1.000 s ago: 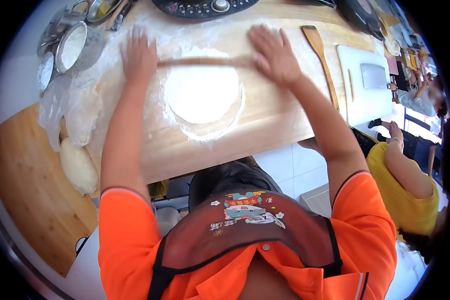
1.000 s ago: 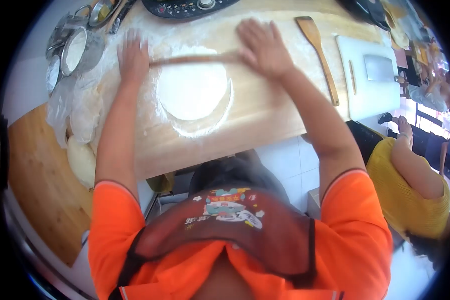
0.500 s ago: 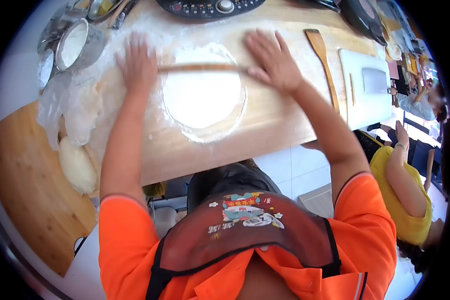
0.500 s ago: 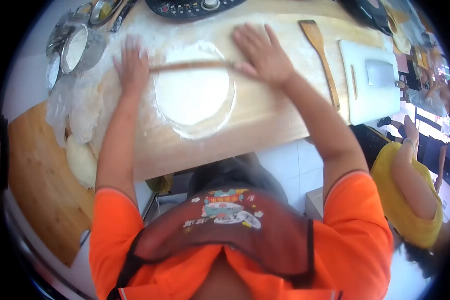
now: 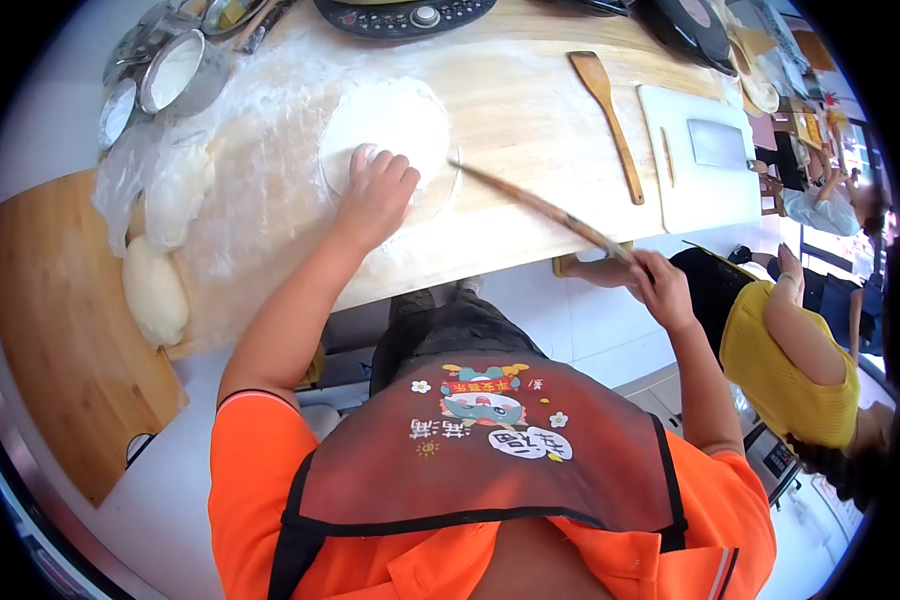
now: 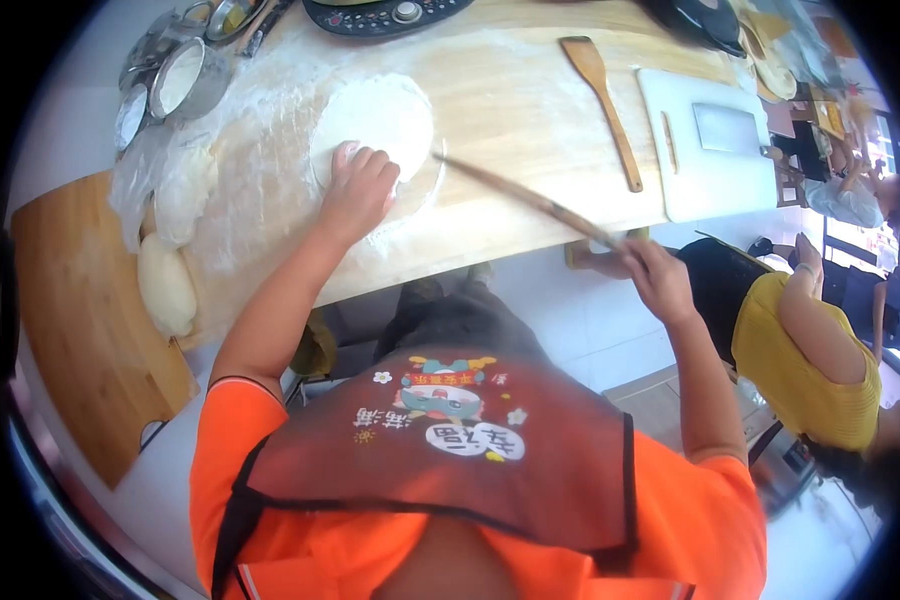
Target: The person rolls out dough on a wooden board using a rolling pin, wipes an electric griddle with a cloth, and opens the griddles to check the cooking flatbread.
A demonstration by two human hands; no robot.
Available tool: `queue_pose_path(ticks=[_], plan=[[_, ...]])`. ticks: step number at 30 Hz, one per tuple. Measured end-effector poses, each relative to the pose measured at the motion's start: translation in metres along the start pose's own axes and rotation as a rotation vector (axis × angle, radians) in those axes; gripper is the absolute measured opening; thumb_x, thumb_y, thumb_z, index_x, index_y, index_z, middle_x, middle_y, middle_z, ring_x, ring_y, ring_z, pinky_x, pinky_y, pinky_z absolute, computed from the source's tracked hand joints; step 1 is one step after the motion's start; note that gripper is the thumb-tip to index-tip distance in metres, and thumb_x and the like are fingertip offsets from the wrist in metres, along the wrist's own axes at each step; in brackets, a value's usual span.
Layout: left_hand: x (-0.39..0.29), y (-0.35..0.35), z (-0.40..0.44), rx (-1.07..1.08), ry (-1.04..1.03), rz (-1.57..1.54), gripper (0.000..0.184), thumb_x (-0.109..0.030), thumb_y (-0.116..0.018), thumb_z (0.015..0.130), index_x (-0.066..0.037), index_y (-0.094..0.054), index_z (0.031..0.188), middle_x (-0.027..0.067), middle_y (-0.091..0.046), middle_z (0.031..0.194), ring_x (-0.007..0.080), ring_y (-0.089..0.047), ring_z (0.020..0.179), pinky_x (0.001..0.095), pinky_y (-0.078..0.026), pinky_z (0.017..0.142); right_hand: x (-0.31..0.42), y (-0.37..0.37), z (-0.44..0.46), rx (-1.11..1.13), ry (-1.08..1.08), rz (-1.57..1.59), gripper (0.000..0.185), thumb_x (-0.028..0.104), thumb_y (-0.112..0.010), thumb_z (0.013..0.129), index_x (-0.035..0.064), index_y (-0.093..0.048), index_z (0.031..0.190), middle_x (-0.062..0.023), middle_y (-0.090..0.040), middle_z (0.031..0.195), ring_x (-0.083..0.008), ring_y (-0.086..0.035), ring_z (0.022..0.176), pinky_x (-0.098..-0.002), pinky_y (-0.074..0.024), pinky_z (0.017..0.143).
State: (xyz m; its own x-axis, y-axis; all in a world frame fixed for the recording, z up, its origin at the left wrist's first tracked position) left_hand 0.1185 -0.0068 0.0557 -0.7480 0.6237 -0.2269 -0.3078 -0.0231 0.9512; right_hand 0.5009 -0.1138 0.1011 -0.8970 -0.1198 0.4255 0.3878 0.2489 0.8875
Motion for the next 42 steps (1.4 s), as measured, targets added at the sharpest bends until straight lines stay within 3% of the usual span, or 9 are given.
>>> queue_pose_path(ticks=[8,11,13,16,22,26,34,37,42], plan=[[-0.009,0.016,-0.008,-0.048,0.255,-0.258,0.013,-0.01,-0.07,0.08,-0.006,-0.066,0.092,0.0109,-0.063,0.097,0.0326,-0.06,0.103,0.0515,-0.039,0.109,0.08,-0.055,0.066,0.03,0.049,0.166,0.027,0.023,-0.06,0.101,0.0059,-0.07,0.119,-0.0196,-0.072,0.107,-0.041,-0.068,0.098,-0.0475,-0.0542,0.087],[-0.062,0.004,-0.053,0.133,-0.063,-0.153,0.051,-0.026,-0.075,0.085,-0.004,-0.061,0.128,0.016,-0.057,0.136,0.0328,-0.049,0.134,0.0527,-0.031,0.12,0.11,-0.103,0.118,0.071,-0.056,0.372,0.033,0.03,-0.06,0.1,0.004,-0.074,0.115,-0.0219,-0.073,0.101,-0.0419,-0.069,0.097,-0.0466,-0.0537,0.089],[-0.095,-0.013,-0.09,0.359,-0.251,-0.24,0.083,-0.045,-0.076,0.084,-0.004,-0.047,0.15,0.0138,-0.038,0.164,0.0291,-0.031,0.154,0.0538,-0.02,0.127,0.105,-0.108,0.122,0.102,-0.13,0.493,0.032,0.029,-0.062,0.102,0.0023,-0.073,0.117,-0.0154,-0.072,0.089,-0.0277,-0.068,0.083,-0.0375,-0.0535,0.079],[-0.074,-0.032,-0.082,0.352,-0.225,-0.21,0.086,-0.052,-0.073,0.084,-0.008,-0.046,0.153,0.0085,-0.037,0.166,0.024,-0.032,0.154,0.0538,-0.019,0.127,0.081,-0.106,0.112,0.116,-0.265,0.665,0.033,0.029,-0.063,0.104,0.0025,-0.074,0.119,-0.0035,-0.067,0.078,-0.0102,-0.059,0.07,-0.0276,-0.0493,0.067],[0.063,-0.015,-0.028,0.04,0.276,0.186,0.079,-0.046,-0.068,0.092,-0.007,-0.041,0.156,0.0143,-0.034,0.166,0.0287,-0.027,0.156,0.0604,-0.006,0.126,0.005,-0.033,0.059,-0.051,-0.508,0.611,0.032,0.027,-0.063,0.103,0.0045,-0.074,0.123,-0.0034,-0.069,0.08,-0.009,-0.057,0.07,-0.0266,-0.0478,0.066],[-0.074,-0.059,0.019,0.393,-0.092,-0.181,0.091,-0.06,-0.067,0.088,-0.009,-0.038,0.159,0.0133,-0.028,0.169,0.026,-0.02,0.159,0.0623,-0.004,0.126,-0.044,-0.014,0.037,-0.187,-0.562,0.657,0.034,0.023,-0.06,0.104,0.0034,-0.07,0.13,-0.0026,-0.069,0.083,-0.0069,-0.056,0.07,-0.024,-0.0464,0.063],[0.082,-0.049,0.052,0.078,0.491,0.195,0.078,-0.057,-0.048,0.102,-0.008,-0.034,0.161,0.0116,-0.024,0.171,0.0267,-0.014,0.16,0.0689,-0.001,0.123,0.0,-0.056,0.047,-0.333,-0.302,0.324,0.029,0.015,-0.063,0.1,0.0056,-0.07,0.127,-0.0134,-0.067,0.087,-0.0279,-0.066,0.082,-0.0389,-0.0539,0.08],[0.141,-0.028,-0.015,0.253,0.758,0.319,0.072,-0.053,-0.05,0.102,-0.02,-0.031,0.164,0.0107,-0.018,0.173,0.0325,-0.008,0.161,0.0718,-0.001,0.121,0.043,-0.07,0.058,-0.341,-0.118,0.182,0.031,0.012,-0.066,0.095,0.006,-0.07,0.125,-0.0174,-0.066,0.107,-0.0351,-0.066,0.093,-0.042,-0.0548,0.083],[0.206,-0.005,-0.08,0.418,0.689,0.194,0.054,-0.042,-0.063,0.096,-0.02,-0.059,0.145,0.0148,-0.02,0.171,0.0362,-0.007,0.16,0.0741,-0.003,0.119,0.014,0.001,0.064,-0.609,-0.133,-0.097,0.045,0.011,-0.071,0.088,0.0039,-0.062,0.132,-0.0207,-0.059,0.131,-0.0404,-0.059,0.116,-0.0479,-0.0505,0.098]])
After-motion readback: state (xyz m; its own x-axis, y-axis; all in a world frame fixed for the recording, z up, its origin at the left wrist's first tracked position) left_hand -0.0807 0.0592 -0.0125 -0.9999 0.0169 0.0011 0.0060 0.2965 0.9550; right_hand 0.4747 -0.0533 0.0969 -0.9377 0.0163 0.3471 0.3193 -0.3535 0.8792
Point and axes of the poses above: each hand's wrist, its own z-axis towards the middle knuckle, its own y-axis out of the back of the hand, x = y × z, the point moved 10 cm from there along z, towards the middle knuckle
